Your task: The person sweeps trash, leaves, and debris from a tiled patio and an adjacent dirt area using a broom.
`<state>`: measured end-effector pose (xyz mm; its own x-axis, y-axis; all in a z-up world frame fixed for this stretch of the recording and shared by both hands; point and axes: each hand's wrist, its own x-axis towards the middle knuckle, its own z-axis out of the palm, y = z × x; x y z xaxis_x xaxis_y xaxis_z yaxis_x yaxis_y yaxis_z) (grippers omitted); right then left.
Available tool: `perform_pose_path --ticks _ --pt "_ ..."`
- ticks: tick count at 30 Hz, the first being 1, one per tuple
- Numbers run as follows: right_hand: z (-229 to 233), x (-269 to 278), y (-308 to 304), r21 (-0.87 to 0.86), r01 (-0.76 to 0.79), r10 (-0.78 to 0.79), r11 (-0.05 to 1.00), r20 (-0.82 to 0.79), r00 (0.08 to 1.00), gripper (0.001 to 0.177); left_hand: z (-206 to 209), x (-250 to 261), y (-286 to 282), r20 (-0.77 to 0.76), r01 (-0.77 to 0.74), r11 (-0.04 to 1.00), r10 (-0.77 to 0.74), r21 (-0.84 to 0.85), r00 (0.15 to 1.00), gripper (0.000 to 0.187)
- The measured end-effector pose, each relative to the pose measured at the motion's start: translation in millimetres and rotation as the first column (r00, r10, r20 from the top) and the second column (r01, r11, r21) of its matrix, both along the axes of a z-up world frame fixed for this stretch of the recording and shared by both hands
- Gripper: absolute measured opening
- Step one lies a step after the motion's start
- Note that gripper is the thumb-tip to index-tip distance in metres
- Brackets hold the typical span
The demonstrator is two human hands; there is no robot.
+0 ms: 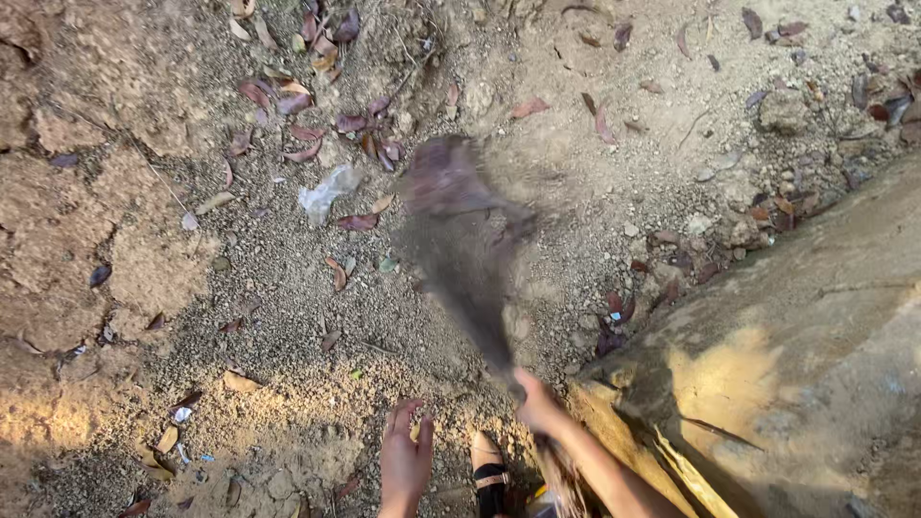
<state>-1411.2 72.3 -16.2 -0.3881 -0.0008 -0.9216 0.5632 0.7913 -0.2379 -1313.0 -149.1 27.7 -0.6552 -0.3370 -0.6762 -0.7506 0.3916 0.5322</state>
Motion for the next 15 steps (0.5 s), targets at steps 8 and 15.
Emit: perform_pose_path --ticks 8,15 --pt "54 20 25 -0.249 0.160 -0.221 0.955 -0.239 0.946 0.091 -4 33 -25 -0.374 -0.140 0.986 0.095 -0.095 0.923 0.025" --pt "-29 -163 40 0.006 0.224 -0.177 0.975 -0.592 0.786 0.102 5 62 -56 -0.407 -0.258 0.961 0.197 -0.100 0.892 0.023"
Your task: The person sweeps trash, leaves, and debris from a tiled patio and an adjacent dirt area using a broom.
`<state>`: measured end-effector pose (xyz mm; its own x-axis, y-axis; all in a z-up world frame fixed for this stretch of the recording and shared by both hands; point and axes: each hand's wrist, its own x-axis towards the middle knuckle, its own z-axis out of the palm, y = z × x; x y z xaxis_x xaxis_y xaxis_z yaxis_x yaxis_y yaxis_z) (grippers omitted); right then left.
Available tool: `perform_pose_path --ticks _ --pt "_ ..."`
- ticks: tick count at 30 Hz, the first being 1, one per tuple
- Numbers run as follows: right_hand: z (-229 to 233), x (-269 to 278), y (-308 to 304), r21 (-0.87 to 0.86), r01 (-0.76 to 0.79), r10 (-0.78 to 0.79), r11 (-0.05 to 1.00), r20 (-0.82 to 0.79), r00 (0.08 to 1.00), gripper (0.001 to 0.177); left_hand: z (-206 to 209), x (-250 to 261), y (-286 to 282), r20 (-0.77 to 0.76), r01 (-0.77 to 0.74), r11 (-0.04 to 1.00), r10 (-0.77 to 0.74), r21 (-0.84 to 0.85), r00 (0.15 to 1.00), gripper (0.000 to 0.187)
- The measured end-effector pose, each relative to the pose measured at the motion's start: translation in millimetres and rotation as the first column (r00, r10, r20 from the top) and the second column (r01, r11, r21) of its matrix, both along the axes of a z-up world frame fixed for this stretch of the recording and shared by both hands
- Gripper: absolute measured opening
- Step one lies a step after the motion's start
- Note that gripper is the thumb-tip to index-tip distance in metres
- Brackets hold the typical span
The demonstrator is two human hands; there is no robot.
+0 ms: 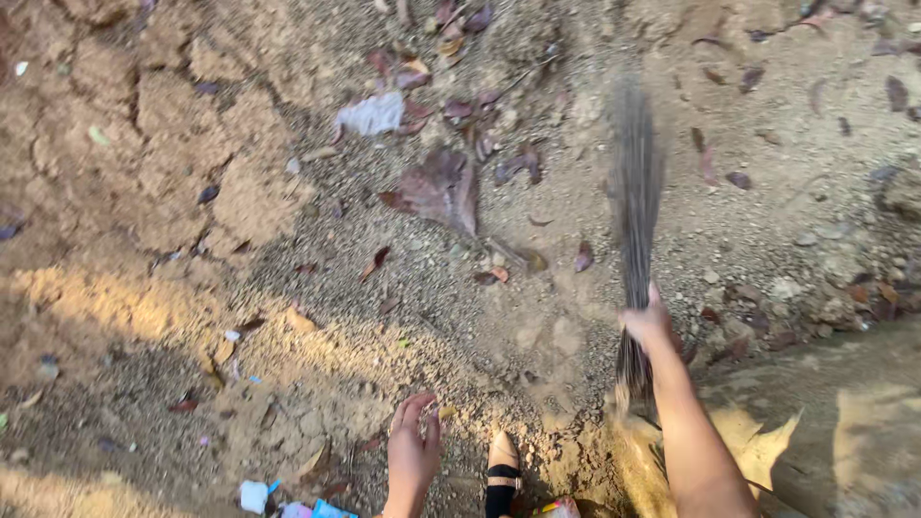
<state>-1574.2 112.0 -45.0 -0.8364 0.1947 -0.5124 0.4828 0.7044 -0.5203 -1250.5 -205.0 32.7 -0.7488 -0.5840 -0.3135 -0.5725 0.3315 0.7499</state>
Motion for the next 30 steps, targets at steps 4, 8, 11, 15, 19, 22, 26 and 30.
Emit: perform_pose_path --ticks 4,8,11,15,19,22,26,30 --pt "-44 5 -81 -0.069 -0.135 0.141 0.988 0.102 0.985 0.091 -5 25 -8 -0.057 -0.045 0.999 0.044 -0.021 0.997 0.023" --pt "-31 91 -192 -0.051 -0.488 0.453 0.872 0.463 0.762 0.083 -17 55 -8 -0.070 -0.075 0.994 0.070 -0.075 0.995 0.023" --pt "18 162 -214 -0.206 -0.624 0.632 0.754 0.486 0.603 0.088 -18 69 -5 -0.083 -0.081 0.993 0.074 -0.083 0.994 0.023" --pt "77 221 -175 -0.243 -0.721 0.702 0.649 0.556 0.444 0.101 -5 91 -6 -0.004 -0.111 0.993 0.111 -0.029 0.994 0.026" --pt "79 254 -96 -0.241 -0.586 0.631 0.774 0.209 0.747 0.100 2 113 -13 -0.049 -0.132 0.991 0.130 -0.030 0.990 0.024" --pt "54 259 -50 -0.070 -0.348 0.349 0.935 0.350 0.869 0.095 1 136 -19 -0.078 -0.146 0.988 0.142 -0.042 0.987 0.028" --pt "-26 268 -49 -0.011 -0.135 0.134 0.991 0.204 0.970 0.074 5 172 -26 -0.117 -0.153 0.987 0.147 -0.046 0.982 0.030" --pt "-75 332 -115 -0.175 -0.300 0.347 0.938 0.524 0.778 0.061 3 207 -34 -0.114 -0.137 0.990 0.132 -0.037 0.985 0.034"
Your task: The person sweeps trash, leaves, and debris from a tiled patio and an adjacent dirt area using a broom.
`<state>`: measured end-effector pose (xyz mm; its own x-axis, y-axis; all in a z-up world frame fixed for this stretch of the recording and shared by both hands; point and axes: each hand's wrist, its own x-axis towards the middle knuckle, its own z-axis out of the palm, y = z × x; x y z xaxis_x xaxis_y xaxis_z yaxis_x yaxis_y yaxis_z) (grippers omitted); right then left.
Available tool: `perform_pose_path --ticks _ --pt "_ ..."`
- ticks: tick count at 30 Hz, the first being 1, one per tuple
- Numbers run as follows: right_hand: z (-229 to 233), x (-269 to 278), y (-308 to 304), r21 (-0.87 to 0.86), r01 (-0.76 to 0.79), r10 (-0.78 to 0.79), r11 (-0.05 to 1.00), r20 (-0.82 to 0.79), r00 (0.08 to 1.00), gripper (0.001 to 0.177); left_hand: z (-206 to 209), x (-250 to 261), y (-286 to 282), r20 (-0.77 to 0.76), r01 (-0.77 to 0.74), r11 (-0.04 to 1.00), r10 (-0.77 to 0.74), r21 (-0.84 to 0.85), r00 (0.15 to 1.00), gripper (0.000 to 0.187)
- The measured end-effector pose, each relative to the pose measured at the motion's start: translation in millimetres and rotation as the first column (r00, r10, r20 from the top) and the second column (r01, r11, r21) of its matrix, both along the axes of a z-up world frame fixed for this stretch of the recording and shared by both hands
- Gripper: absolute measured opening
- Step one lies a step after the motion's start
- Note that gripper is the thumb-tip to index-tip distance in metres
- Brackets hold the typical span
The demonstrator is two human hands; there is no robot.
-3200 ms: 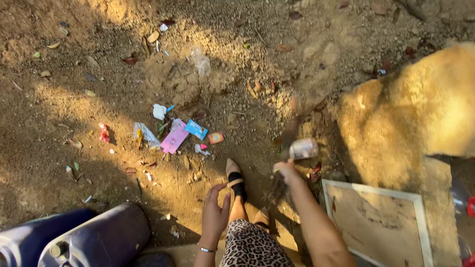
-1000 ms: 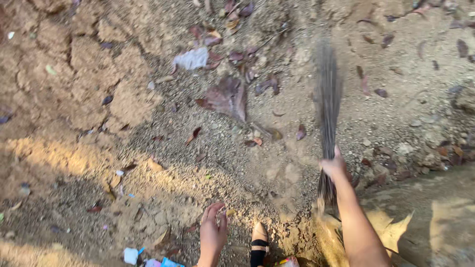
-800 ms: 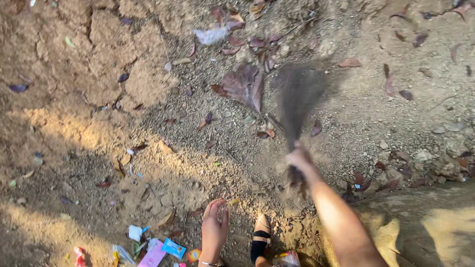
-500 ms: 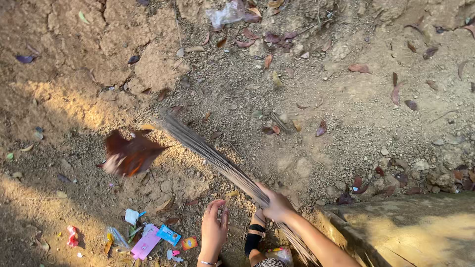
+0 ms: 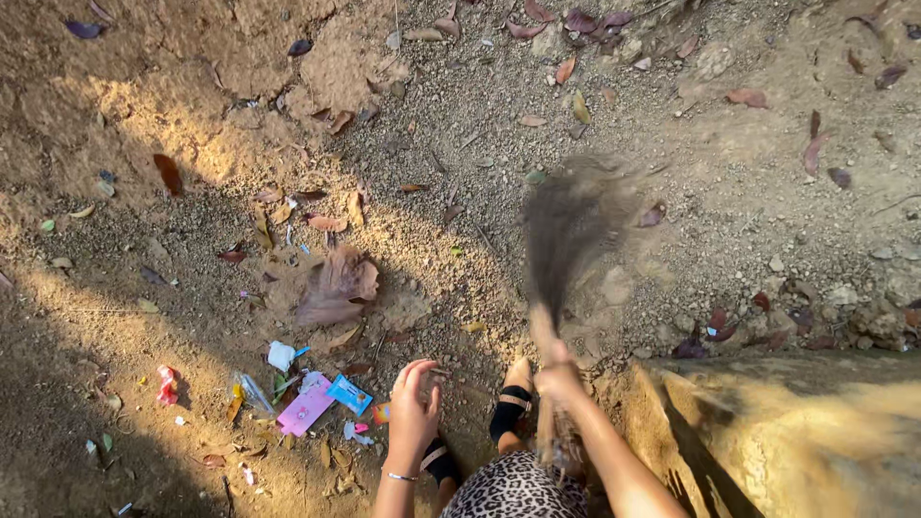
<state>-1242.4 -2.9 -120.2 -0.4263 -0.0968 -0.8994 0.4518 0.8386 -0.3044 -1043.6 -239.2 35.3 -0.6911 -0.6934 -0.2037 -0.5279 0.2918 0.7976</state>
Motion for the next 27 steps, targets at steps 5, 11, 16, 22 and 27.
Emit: perform_pose_path --ticks 5,11,16,22,27 --pt "78 68 -39 -0.180 -0.437 0.446 0.881 0.006 0.895 0.105 3 35 -2 0.045 -0.017 1.000 0.017 0.006 0.999 0.037" --pt "147 59 19 -0.285 -0.148 0.074 0.947 -0.254 0.964 0.095 18 40 -14 0.072 -0.021 1.000 0.022 -0.015 0.997 0.037" --pt "132 -20 60 0.051 0.289 -0.245 0.956 -0.406 0.881 0.102 25 40 -16 0.092 -0.029 0.999 0.026 0.021 0.995 0.033" --pt "37 -76 30 0.262 0.442 -0.396 0.858 -0.212 0.894 0.077 12 32 -15 -0.014 -0.045 0.998 0.044 -0.036 0.999 0.027" --pt "67 -17 -70 -0.043 -0.201 0.198 0.979 -0.050 0.979 0.095 11 -8 -13 -0.019 -0.061 0.998 0.060 -0.032 0.998 0.027"
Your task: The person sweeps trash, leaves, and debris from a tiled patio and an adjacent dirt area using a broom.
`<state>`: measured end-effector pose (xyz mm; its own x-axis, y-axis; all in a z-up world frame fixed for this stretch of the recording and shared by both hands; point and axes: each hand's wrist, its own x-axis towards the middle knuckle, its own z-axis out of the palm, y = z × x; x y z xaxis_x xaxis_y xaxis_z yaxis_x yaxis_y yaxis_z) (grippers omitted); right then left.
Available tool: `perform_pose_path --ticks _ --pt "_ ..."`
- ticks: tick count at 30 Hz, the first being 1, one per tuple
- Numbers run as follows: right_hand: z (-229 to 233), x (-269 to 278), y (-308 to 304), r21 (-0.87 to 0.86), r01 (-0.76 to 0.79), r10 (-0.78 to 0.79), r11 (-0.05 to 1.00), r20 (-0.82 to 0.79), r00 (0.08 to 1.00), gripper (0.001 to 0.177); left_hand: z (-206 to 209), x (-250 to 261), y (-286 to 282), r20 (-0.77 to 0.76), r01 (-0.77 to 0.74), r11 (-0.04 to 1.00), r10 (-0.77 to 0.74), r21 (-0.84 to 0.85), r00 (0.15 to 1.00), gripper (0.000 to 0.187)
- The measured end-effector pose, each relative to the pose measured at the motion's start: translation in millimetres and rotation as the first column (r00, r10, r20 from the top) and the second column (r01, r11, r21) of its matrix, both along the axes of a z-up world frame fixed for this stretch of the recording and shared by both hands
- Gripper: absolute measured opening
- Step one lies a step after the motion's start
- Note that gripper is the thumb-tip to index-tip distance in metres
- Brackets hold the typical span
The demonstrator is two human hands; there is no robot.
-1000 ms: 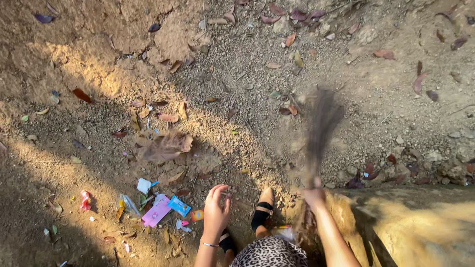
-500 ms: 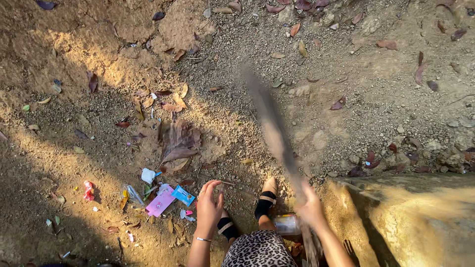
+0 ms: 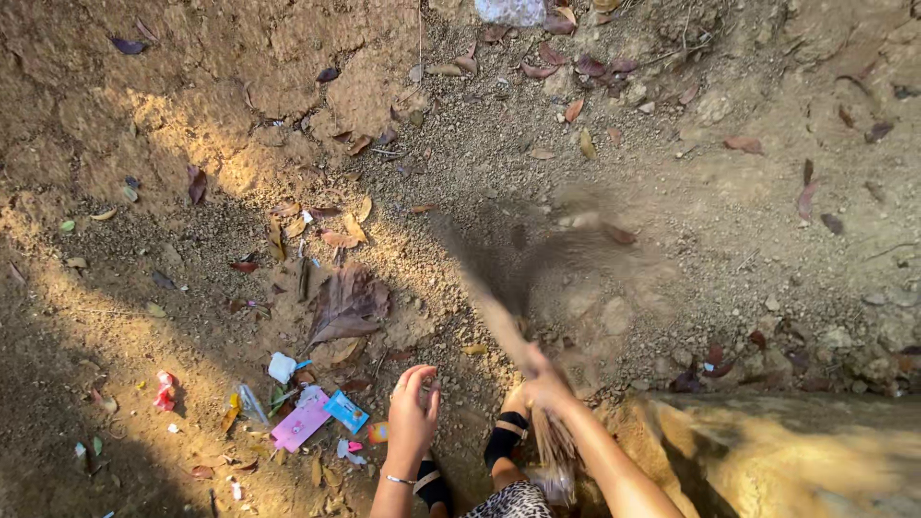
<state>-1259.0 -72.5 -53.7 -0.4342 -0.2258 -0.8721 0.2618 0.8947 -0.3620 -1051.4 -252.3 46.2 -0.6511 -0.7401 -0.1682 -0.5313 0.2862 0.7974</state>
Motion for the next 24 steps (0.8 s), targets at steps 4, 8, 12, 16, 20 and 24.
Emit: perform_pose_path --ticks 4,8,12,16,20,24 --pt "60 -15 12 -0.068 -0.251 0.252 0.966 0.013 0.968 0.102 9 -35 2 0.147 -0.131 0.958 0.096 0.256 0.985 0.026" --pt "74 -89 61 -0.251 0.075 -0.113 0.965 -0.143 0.983 0.095 5 -71 3 -0.019 -0.073 0.997 0.073 -0.039 0.997 0.025" --pt "38 -220 69 -0.491 0.277 -0.464 0.826 -0.314 0.828 0.090 -2 -91 2 -0.027 -0.038 0.997 0.036 -0.066 0.999 0.027" --pt "-17 -315 13 -0.348 0.311 -0.432 0.885 -0.359 0.828 0.079 -12 -112 -13 -0.039 -0.084 0.995 0.082 -0.062 0.996 0.025" --pt "-30 -298 -77 0.031 0.036 -0.030 0.999 -0.182 0.983 0.093 -26 -147 -38 0.028 -0.078 0.997 0.078 0.011 0.997 0.026" --pt "27 -272 -89 -0.051 -0.274 0.263 0.960 -0.156 0.952 0.103 -43 -205 -70 0.067 -0.069 0.995 0.064 0.070 0.996 0.025"
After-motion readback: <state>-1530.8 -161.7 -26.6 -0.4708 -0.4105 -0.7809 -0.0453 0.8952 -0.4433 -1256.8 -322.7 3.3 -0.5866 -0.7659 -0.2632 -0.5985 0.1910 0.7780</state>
